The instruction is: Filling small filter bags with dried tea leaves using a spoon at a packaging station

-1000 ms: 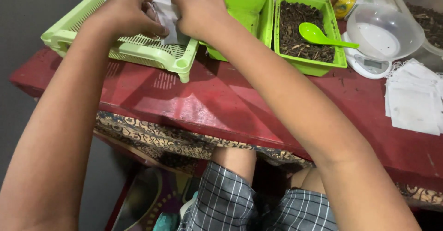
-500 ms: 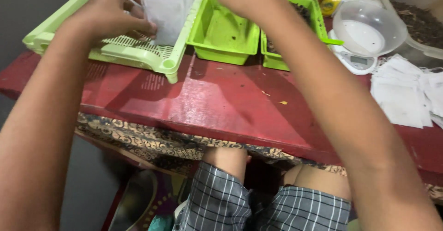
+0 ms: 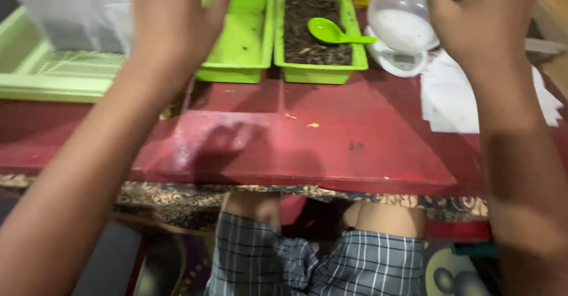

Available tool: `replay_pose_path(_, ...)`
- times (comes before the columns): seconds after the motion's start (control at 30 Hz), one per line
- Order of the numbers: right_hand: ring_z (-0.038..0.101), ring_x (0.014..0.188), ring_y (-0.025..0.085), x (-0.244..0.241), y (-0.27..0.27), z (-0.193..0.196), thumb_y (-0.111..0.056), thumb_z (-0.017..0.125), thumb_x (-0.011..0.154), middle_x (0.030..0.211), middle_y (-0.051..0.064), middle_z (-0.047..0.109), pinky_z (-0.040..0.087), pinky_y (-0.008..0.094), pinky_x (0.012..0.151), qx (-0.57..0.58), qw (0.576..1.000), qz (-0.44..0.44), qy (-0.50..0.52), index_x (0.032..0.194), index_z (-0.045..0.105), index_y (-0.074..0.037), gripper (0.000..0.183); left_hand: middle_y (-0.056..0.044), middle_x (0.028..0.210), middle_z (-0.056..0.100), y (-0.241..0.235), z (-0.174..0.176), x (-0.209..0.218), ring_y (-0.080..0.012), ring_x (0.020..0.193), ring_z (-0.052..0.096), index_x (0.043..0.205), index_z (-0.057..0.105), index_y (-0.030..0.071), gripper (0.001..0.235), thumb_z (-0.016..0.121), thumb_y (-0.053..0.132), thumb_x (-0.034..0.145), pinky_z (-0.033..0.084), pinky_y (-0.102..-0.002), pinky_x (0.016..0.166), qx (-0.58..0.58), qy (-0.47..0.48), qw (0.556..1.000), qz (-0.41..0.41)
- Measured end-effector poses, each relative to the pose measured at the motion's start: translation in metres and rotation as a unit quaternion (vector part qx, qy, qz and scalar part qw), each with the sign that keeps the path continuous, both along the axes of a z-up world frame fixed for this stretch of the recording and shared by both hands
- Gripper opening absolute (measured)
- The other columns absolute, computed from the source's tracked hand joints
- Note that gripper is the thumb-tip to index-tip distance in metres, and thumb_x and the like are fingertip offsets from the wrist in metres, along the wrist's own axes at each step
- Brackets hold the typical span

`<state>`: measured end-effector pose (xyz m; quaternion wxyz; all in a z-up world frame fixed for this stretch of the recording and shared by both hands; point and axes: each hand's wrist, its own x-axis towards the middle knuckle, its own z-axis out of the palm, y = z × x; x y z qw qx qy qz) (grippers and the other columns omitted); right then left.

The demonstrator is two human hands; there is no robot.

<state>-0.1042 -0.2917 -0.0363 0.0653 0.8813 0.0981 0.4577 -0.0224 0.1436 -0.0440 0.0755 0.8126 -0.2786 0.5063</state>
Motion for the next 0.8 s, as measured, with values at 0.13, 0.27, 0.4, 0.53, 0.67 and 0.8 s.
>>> replay_pose_path(0.13,0.047,0.075,0.031,-0.051,-0.022,-0.005,-0.006,0.069,0.124,0.081,0.004,0.049,0.033,0.047,0.069,0.081,0.993,-0.042,0.072,0.092,0.045,-0.007,0.041,-0.011,0.082,0.072,-0.111,0.013,-0.027,-0.0381,0.070,0.067,0.103,0.067,0.011,0.011,0.068,0.022,0.104,0.041,-0.053,0.052,-0.045,0.096,0.977,-0.182)
replay_pose_path(0.27,0.065,0.078,0.032,-0.069,-0.086,-0.038,-0.010,0.066,0.110,0.084,0.007,0.066,0.045,0.044,0.066,0.065,0.992,-0.084,0.063,0.099,0.070,-0.008,0.011,-0.011,0.088,0.073,-0.212,0.016,-0.041,-0.0364,0.080,0.066,0.098,0.069,0.014,0.018,0.059,0.007,0.085,0.043,-0.048,0.063,-0.052,0.149,0.901,-0.404)
replay_pose_path(0.4,0.066,0.075,0.019,-0.079,-0.126,-0.061,-0.004,0.064,0.099,0.088,0.005,0.073,0.049,0.036,0.067,0.216,0.970,-0.074,0.082,0.108,0.079,-0.009,0.018,-0.015,0.086,0.071,-0.290,0.009,-0.057,-0.0437,0.086,0.068,0.083,0.064,0.014,0.021,0.050,0.003,0.072,0.046,-0.058,0.052,0.026,0.228,0.885,-0.406)
replay_pose_path(0.53,0.070,0.077,0.024,-0.080,-0.141,-0.068,0.001,0.063,0.090,0.089,0.008,0.076,0.051,0.038,0.068,0.163,0.980,-0.093,0.061,0.099,0.081,-0.010,0.023,-0.009,0.099,0.069,-0.357,-0.018,-0.047,-0.0377,0.085,0.067,0.088,0.073,0.020,0.031,0.060,0.001,0.068,0.049,-0.051,0.054,0.141,0.337,0.879,-0.305)
replay_pose_path(0.67,0.066,0.087,0.040,-0.077,-0.139,-0.072,-0.021,0.072,0.090,0.098,0.020,0.067,0.051,0.053,0.071,0.213,0.949,-0.198,0.124,0.112,0.076,-0.007,0.027,-0.014,0.099,0.070,-0.401,-0.029,-0.047,-0.0428,0.088,0.071,0.091,0.071,0.010,0.015,0.072,0.017,0.078,0.056,-0.056,0.062,0.141,0.308,0.902,-0.269)
replay_pose_path(0.8,0.065,0.095,0.038,-0.074,-0.150,-0.075,-0.013,0.090,0.085,0.104,0.017,0.070,0.049,0.049,0.076,0.201,0.959,-0.187,0.072,0.115,0.072,-0.004,0.036,-0.011,0.105,0.070,-0.431,-0.033,-0.051,-0.0401,0.097,0.071,0.104,0.072,0.013,0.032,0.082,0.034,0.082,0.058,-0.055,0.068,0.119,0.350,0.896,-0.247)
